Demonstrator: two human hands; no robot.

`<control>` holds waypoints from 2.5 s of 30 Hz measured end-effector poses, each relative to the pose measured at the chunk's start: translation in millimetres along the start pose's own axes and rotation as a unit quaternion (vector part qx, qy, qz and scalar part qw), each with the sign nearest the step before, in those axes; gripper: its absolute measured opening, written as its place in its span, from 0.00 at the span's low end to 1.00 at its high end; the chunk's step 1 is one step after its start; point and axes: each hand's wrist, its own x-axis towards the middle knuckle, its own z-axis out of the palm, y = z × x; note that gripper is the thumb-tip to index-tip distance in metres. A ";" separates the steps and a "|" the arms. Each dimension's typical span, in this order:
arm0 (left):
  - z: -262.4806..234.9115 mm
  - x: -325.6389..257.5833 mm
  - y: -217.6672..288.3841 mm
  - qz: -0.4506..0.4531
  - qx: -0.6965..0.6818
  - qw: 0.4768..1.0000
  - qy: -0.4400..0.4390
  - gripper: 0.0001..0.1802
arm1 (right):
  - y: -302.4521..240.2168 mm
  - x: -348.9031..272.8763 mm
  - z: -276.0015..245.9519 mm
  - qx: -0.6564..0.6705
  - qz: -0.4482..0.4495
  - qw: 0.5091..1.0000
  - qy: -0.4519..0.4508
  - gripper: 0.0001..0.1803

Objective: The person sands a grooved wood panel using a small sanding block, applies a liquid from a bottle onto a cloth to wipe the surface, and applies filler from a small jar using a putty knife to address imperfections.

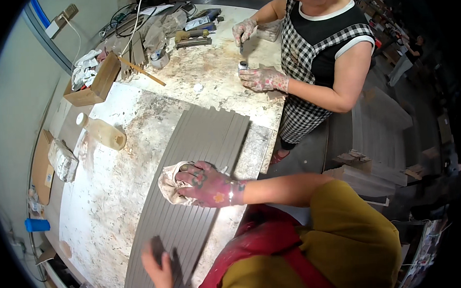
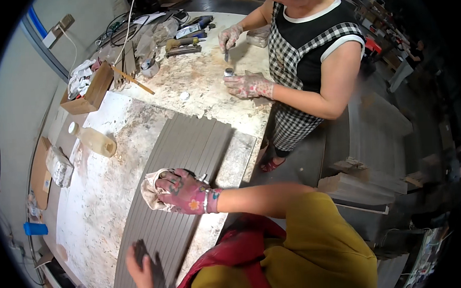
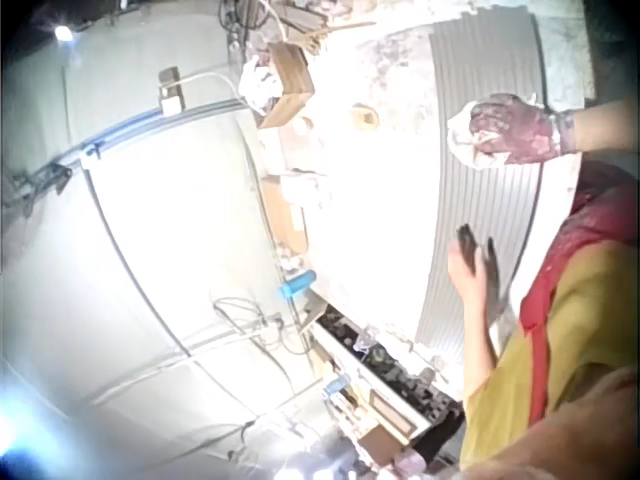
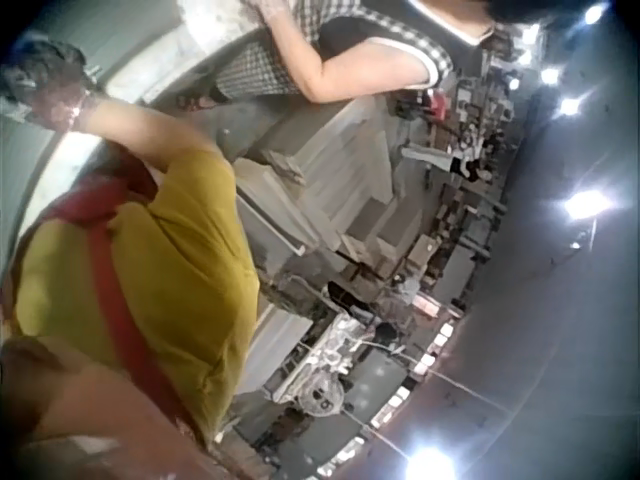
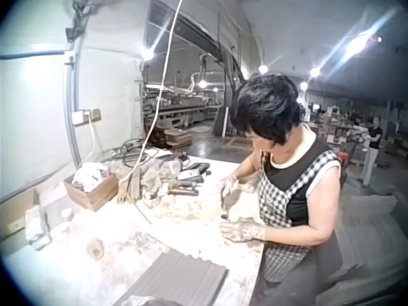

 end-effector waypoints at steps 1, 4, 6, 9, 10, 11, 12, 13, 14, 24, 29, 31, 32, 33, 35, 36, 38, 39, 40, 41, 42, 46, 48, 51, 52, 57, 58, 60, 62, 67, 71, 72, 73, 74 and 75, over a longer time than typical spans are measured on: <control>-9.3 23.1 3.7 -0.012 -0.025 0.999 0.026 0.30 | 1.5 -5.0 5.7 -0.003 -0.002 1.000 0.015 0.31; -24.8 107.9 2.9 -0.031 -0.099 0.989 0.107 0.27 | 10.3 -8.6 5.7 0.014 -0.012 0.999 0.039 0.33; -34.1 163.2 -29.8 -0.007 -0.157 0.977 0.147 0.29 | 10.9 -0.8 22.4 0.048 -0.007 0.996 0.075 0.35; -37.9 246.6 -43.5 -0.046 -0.211 0.964 0.154 0.39 | 11.1 3.0 25.4 0.058 -0.023 0.992 0.107 0.32; -34.2 271.8 -45.9 -0.043 -0.197 0.966 0.162 0.40 | 12.1 4.4 24.0 0.053 -0.022 0.994 0.092 0.31; -28.1 294.2 -44.0 -0.042 -0.181 0.968 0.169 0.42 | 13.3 1.9 18.7 0.025 -0.038 0.995 0.084 0.27; -23.2 312.0 -43.0 -0.044 -0.165 0.969 0.178 0.45 | 16.1 2.2 12.3 0.090 -0.017 0.994 0.054 0.28; -13.5 328.0 -38.3 -0.039 -0.180 0.965 0.184 0.46 | 20.5 0.3 8.4 0.160 0.012 0.987 0.022 0.28; -6.2 339.8 -35.2 -0.038 -0.193 0.962 0.191 0.47 | 22.3 -1.8 9.7 0.233 0.037 0.972 -0.010 0.28; 23.9 379.0 -21.4 -0.003 -0.255 0.950 0.183 0.49 | 245.9 -159.3 41.5 0.557 0.275 0.699 0.353 0.20; 22.8 395.0 -23.9 0.012 -0.266 0.946 0.185 0.49 | 232.5 -146.1 -4.5 0.158 0.281 0.914 0.247 0.21; 29.4 405.4 -17.7 0.018 -0.286 0.941 0.181 0.49 | 281.5 -163.5 44.1 0.405 0.308 0.791 0.338 0.22; 28.4 407.1 -20.8 0.012 -0.286 0.939 0.188 0.49 | 278.2 -155.7 39.3 0.439 0.296 0.774 0.348 0.23; 28.2 409.8 -23.8 0.007 -0.288 0.938 0.194 0.49 | 273.5 -149.5 34.6 0.472 0.284 0.753 0.359 0.24; 23.9 412.8 -43.8 -0.003 -0.261 0.944 0.201 0.50 | 226.5 -124.8 -23.5 0.472 0.224 0.797 0.301 0.27; 24.1 417.9 -45.4 -0.002 -0.252 0.947 0.202 0.51 | 202.0 -124.3 -54.1 0.429 0.179 0.852 0.240 0.27; 35.4 423.5 -36.6 0.012 -0.244 0.952 0.187 0.45 | 218.5 -132.0 -24.1 0.726 0.030 0.642 0.244 0.24; 34.9 424.2 -41.6 0.004 -0.241 0.953 0.185 0.43 | 205.0 -135.6 -24.5 0.800 -0.006 0.541 0.259 0.23; 34.7 421.2 -39.5 -0.004 -0.238 0.954 0.181 0.41 | 182.4 -130.1 -36.0 0.851 0.042 0.438 0.287 0.23; 33.2 420.2 -36.9 -0.001 -0.250 0.953 0.169 0.40 | 157.9 -125.9 -50.7 0.883 0.083 0.330 0.325 0.24; 33.0 419.0 -31.9 0.005 -0.261 0.953 0.154 0.39 | 152.4 -122.6 -52.7 0.900 0.033 0.311 0.303 0.24; 30.4 397.8 -12.9 -0.008 -0.260 0.947 0.188 0.36 | 103.0 -87.3 -56.8 0.883 0.097 0.300 0.347 0.26; 23.2 378.8 7.0 0.027 -0.281 0.943 0.178 0.36 | 104.0 -74.0 -45.4 0.973 0.092 0.090 0.191 0.22; 3.4 337.0 28.4 0.064 -0.216 0.954 0.198 0.38 | 93.7 -42.7 -13.6 0.983 0.057 0.074 0.156 0.19; -9.0 317.8 28.4 0.085 -0.186 0.963 0.172 0.39 | 80.4 -25.0 -16.5 0.969 0.047 0.153 0.190 0.19; -35.6 218.2 77.4 0.189 0.123 0.968 0.105 0.43 | 71.4 22.5 -9.0 0.993 0.020 0.093 0.068 0.23; -33.9 208.4 100.0 0.237 0.176 0.952 0.085 0.43 | 63.9 23.6 -23.0 0.989 0.037 0.125 0.072 0.22; -37.8 191.4 122.7 0.257 0.245 0.932 0.068 0.43 | 46.9 30.3 -37.7 0.998 0.048 0.036 0.037 0.24; -47.2 172.4 131.8 0.243 0.280 0.928 0.043 0.45 | 19.1 37.6 -41.1 0.988 0.089 0.125 0.031 0.24; -66.7 151.8 130.6 0.247 0.399 0.877 0.100 0.49 | -2.9 50.0 -15.3 0.955 0.095 0.281 0.020 0.27; -91.1 149.7 126.9 0.217 0.461 0.852 0.125 0.43 | 3.1 54.0 -0.9 0.956 0.107 0.272 0.010 0.27; -93.3 149.9 125.4 0.225 0.477 0.840 0.130 0.44 | 3.2 56.2 2.4 0.959 0.108 0.263 0.010 0.27; -92.4 150.9 120.9 0.234 0.490 0.829 0.133 0.44 | 1.2 58.6 4.2 0.976 0.101 0.190 -0.015 0.27; -92.1 152.0 117.7 0.243 0.503 0.818 0.135 0.44 | 0.0 60.2 6.3 0.979 0.100 0.176 -0.023 0.27; -92.4 153.3 116.1 0.246 0.506 0.815 0.137 0.44 | -0.7 61.6 8.4 0.981 0.099 0.162 -0.030 0.27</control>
